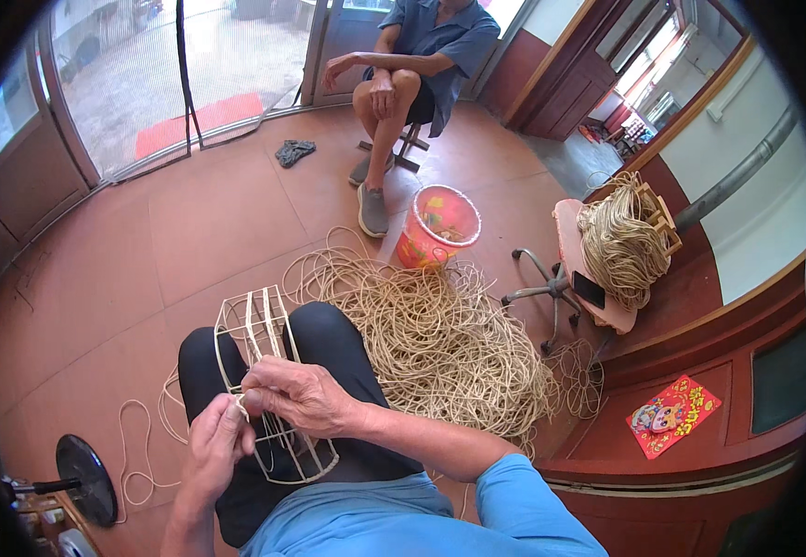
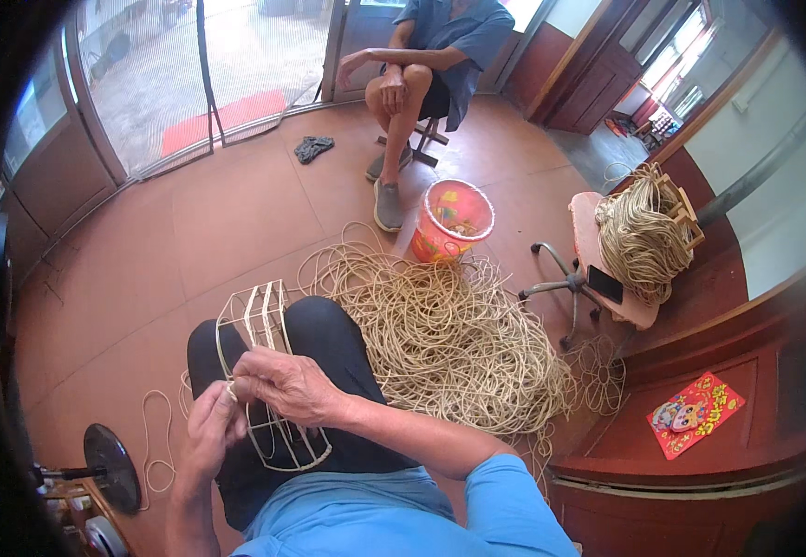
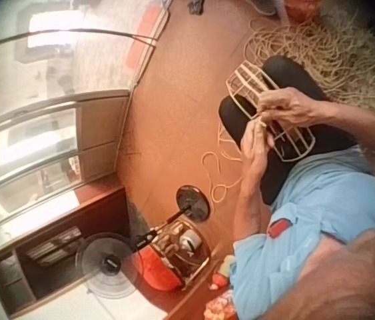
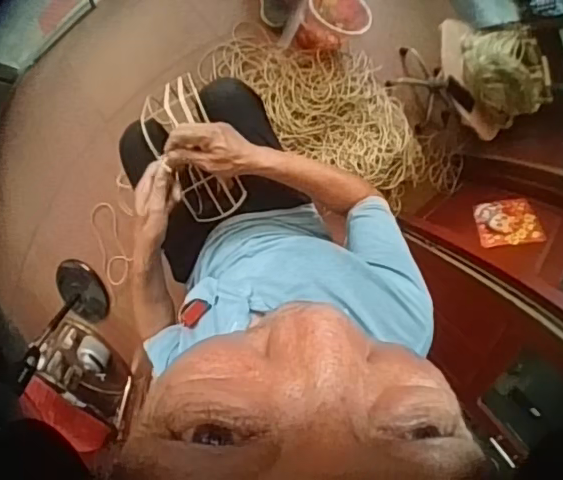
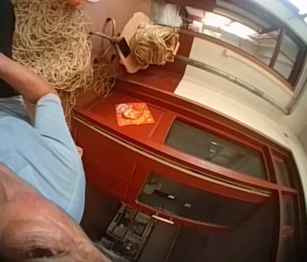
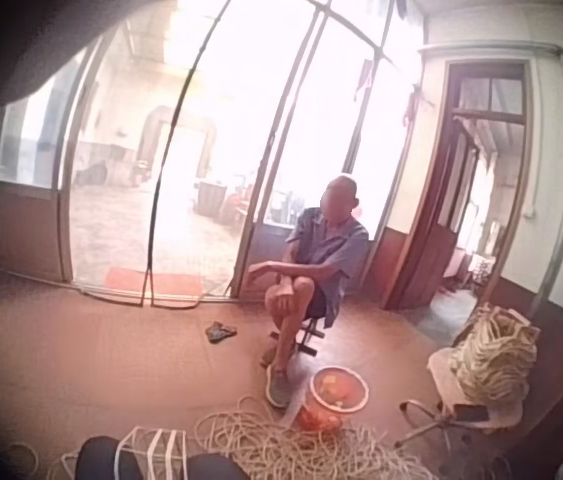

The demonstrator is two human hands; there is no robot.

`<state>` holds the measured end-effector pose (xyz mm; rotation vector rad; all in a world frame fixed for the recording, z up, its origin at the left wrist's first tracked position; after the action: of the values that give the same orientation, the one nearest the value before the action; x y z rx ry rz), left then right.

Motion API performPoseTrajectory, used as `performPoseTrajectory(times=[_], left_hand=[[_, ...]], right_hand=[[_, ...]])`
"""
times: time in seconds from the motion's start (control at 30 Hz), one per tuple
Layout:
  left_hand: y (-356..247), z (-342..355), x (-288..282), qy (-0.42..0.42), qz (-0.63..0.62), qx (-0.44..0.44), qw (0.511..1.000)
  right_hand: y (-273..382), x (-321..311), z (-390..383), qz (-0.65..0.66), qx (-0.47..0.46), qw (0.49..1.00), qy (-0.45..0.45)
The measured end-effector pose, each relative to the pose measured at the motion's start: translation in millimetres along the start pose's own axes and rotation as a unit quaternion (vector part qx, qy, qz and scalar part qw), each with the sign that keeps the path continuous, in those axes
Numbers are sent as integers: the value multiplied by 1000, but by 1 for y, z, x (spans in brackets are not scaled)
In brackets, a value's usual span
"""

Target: The person is weaving thin bamboo or straw strips into a circular frame to create a hand-crafted item.

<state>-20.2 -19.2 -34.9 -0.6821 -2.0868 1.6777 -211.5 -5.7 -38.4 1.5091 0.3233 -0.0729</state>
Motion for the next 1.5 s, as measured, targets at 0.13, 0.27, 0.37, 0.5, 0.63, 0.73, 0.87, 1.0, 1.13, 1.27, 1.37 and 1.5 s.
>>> performPoseTrajectory(times=[0.13,0.27,0.37,0.5,0.63,0.73,0.87,1.0,1.13,1.27,1.37,1.5], left_hand=[[6,9,-1,1,-55,-66,996],[2,19,3,2,-163,36,986],[5,11,1,-36,-151,33,987],[5,0,-3,-70,-65,76,993],[-5,-12,0,-91,11,99,991],[-12,-17,4,-109,49,113,986],[-9,-21,2,-133,108,156,973],[-25,-24,7,-163,330,284,885],[-26,-26,17,-209,346,303,863],[-42,-25,23,-215,372,291,855],[-32,-19,15,-230,377,328,835],[-28,-17,10,-231,298,265,887]], right_hand=[[-7,-4,-1,-6,91,995,-34],[-6,-19,-1,36,64,997,-30],[7,-18,4,-14,26,999,-17],[-1,-10,-1,-10,43,999,-3],[2,-4,-8,0,32,999,-11],[2,-3,-10,-4,51,999,-12],[9,-1,-8,-14,19,1000,-12],[15,-2,-6,-39,13,999,-8],[12,1,-8,-45,5,999,-13],[10,1,-9,-42,11,999,-28],[10,1,-9,-36,11,999,-33],[7,0,-11,-33,19,999,-37]])
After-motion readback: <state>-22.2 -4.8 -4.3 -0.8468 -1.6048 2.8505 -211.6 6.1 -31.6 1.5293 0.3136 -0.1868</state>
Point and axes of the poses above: each hand's wrist, its own z-axis towards the middle knuckle, its own x-axis out of the palm, y = z × x, the point moved 5 cm from there along z, towards the middle knuckle, and after that the axes turned 9 degrees about x, right-handed, at the moved point
